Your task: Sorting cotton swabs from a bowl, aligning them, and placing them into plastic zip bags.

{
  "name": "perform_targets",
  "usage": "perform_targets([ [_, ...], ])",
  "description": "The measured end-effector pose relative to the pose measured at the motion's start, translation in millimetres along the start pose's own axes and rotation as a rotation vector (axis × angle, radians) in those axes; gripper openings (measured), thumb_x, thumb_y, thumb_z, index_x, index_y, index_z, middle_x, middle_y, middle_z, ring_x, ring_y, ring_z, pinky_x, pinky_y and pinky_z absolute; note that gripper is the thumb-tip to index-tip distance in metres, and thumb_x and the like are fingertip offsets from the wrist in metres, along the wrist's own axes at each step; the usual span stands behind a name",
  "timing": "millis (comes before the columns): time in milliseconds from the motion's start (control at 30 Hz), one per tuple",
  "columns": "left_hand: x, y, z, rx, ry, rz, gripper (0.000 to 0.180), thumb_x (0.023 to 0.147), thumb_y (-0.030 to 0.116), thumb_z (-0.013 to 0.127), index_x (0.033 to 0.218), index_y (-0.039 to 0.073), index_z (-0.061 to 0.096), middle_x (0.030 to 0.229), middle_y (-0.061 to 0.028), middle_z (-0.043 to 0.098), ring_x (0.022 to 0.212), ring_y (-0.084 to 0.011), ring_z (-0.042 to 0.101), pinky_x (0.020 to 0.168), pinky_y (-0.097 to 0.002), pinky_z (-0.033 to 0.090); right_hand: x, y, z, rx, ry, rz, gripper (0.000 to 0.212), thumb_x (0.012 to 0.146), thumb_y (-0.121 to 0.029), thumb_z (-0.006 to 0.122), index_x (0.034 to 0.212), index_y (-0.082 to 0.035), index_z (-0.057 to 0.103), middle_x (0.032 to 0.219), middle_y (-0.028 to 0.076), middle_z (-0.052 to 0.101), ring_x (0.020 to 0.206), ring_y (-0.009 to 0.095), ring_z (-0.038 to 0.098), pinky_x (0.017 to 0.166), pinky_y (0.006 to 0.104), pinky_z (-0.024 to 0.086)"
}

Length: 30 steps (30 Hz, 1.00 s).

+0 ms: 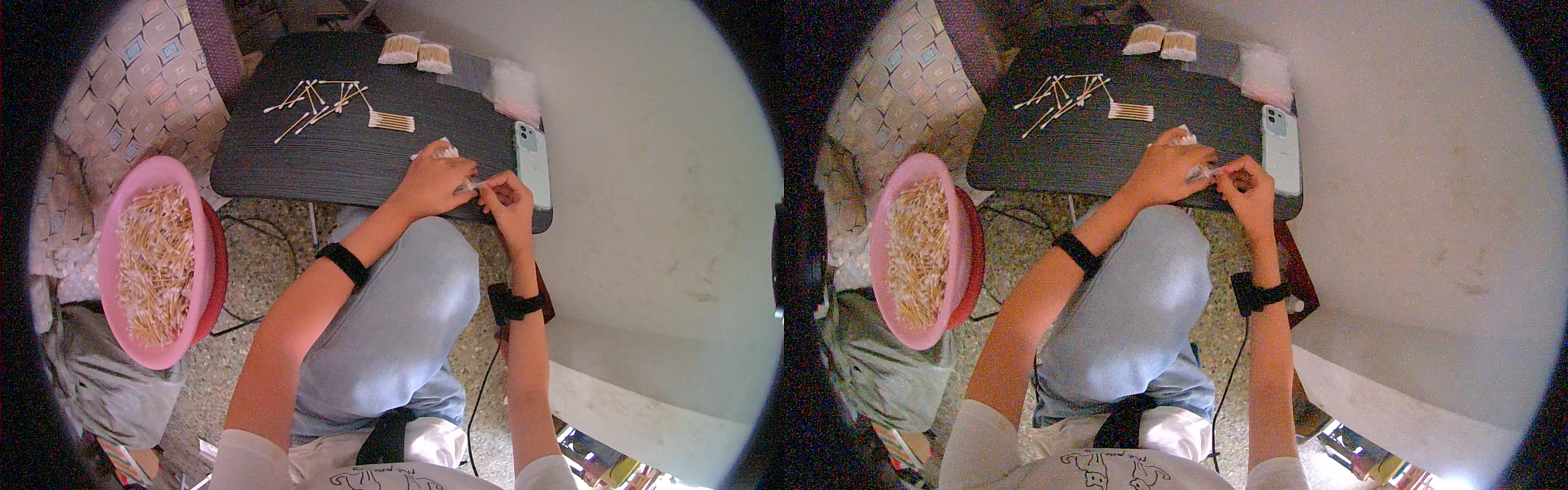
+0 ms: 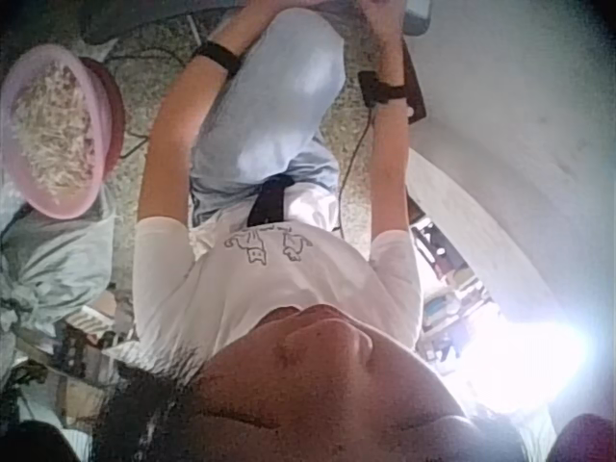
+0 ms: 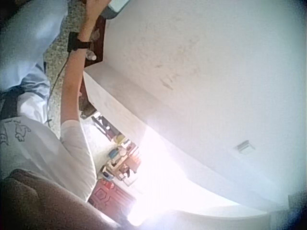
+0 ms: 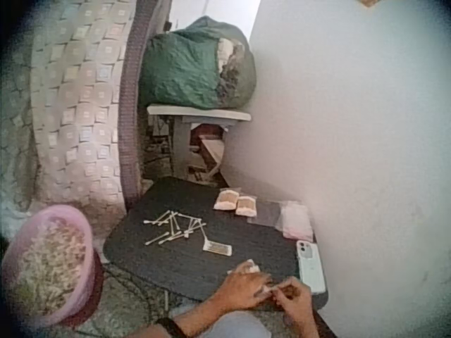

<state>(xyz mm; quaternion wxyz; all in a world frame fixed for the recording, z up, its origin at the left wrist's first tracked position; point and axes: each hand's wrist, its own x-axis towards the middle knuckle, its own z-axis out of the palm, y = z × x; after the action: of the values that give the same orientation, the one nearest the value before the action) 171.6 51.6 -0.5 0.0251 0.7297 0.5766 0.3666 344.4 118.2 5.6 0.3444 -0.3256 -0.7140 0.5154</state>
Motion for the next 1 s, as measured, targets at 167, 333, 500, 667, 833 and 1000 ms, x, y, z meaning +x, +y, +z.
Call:
perform_targets([
  [167, -1.3, -5.1, 6.0, 0.014, 0.037, 0.025, 0.036, 0.077, 0.034, 0.064, 0.105, 0.011, 0.063, 0.104, -0.0094, 0.065, 0.101, -0.0263, 0.060, 0.104, -0.0466, 0.030, -0.3, 0.8, -1.4, 0.019, -0.069, 0.020, 0.010, 0.080, -0.007, 0.066, 0.081, -0.002, 0.057, 0.070, 0.003, 0.060, 0.059, 0.007, 0.055, 0.050, 0.0209, 0.044],
  [333, -1.7, -0.7, 3.8, 0.077, 0.033, 0.053, 0.039, 0.078, 0.034, 0.062, 0.110, 0.011, 0.062, 0.109, -0.0103, 0.064, 0.105, -0.0246, 0.059, 0.103, -0.0465, 0.030, -0.2, -0.8, -3.4, 0.055, -0.066, 0.023, 0.010, 0.080, -0.006, 0.065, 0.080, -0.003, 0.056, 0.070, 0.002, 0.059, 0.059, 0.007, 0.055, 0.049, 0.0209, 0.044],
  [500, -2.5, -0.6, 2.1, 0.118, 0.019, 0.077, 0.041, 0.079, 0.033, 0.061, 0.114, 0.012, 0.060, 0.111, -0.0112, 0.064, 0.106, -0.0238, 0.059, 0.103, -0.0465, 0.030, -1.2, -2.0, -5.2, 0.090, -0.073, 0.028, 0.010, 0.080, -0.005, 0.064, 0.079, -0.004, 0.055, 0.069, 0.001, 0.058, 0.058, 0.007, 0.054, 0.049, 0.0208, 0.044],
  [667, -1.9, -1.1, 3.0, 0.042, 0.025, 0.043, 0.037, 0.081, 0.027, 0.061, 0.115, 0.012, 0.060, 0.111, -0.0113, 0.063, 0.107, -0.0257, 0.058, 0.105, -0.0469, 0.029, -1.1, -5.7, -4.2, 0.128, -0.086, -0.016, 0.011, 0.080, -0.003, 0.064, 0.078, -0.004, 0.054, 0.070, 0.001, 0.057, 0.058, 0.007, 0.054, 0.051, 0.0211, 0.044],
  [833, -2.2, -3.3, 4.8, -0.008, 0.081, 0.029, 0.034, 0.083, 0.020, 0.058, 0.116, 0.010, 0.058, 0.112, -0.0122, 0.062, 0.107, -0.0285, 0.057, 0.106, -0.0461, 0.030, -0.5, -0.4, -4.8, 0.115, -0.134, -0.002, 0.012, 0.078, -0.001, 0.064, 0.076, -0.004, 0.053, 0.074, 0.002, 0.058, 0.061, 0.008, 0.055, 0.054, 0.0216, 0.045],
  [1000, -3.3, -0.8, 3.0, 0.031, 0.070, -0.039, 0.040, 0.083, 0.022, 0.058, 0.119, 0.006, 0.056, 0.120, -0.0142, 0.058, 0.114, -0.0313, 0.052, 0.107, -0.0445, 0.030, 1.1, 1.6, -5.8, 0.121, -0.176, -0.011, 0.012, 0.079, -0.001, 0.064, 0.075, -0.003, 0.052, 0.074, 0.002, 0.058, 0.062, 0.008, 0.055, 0.054, 0.0214, 0.045],
])
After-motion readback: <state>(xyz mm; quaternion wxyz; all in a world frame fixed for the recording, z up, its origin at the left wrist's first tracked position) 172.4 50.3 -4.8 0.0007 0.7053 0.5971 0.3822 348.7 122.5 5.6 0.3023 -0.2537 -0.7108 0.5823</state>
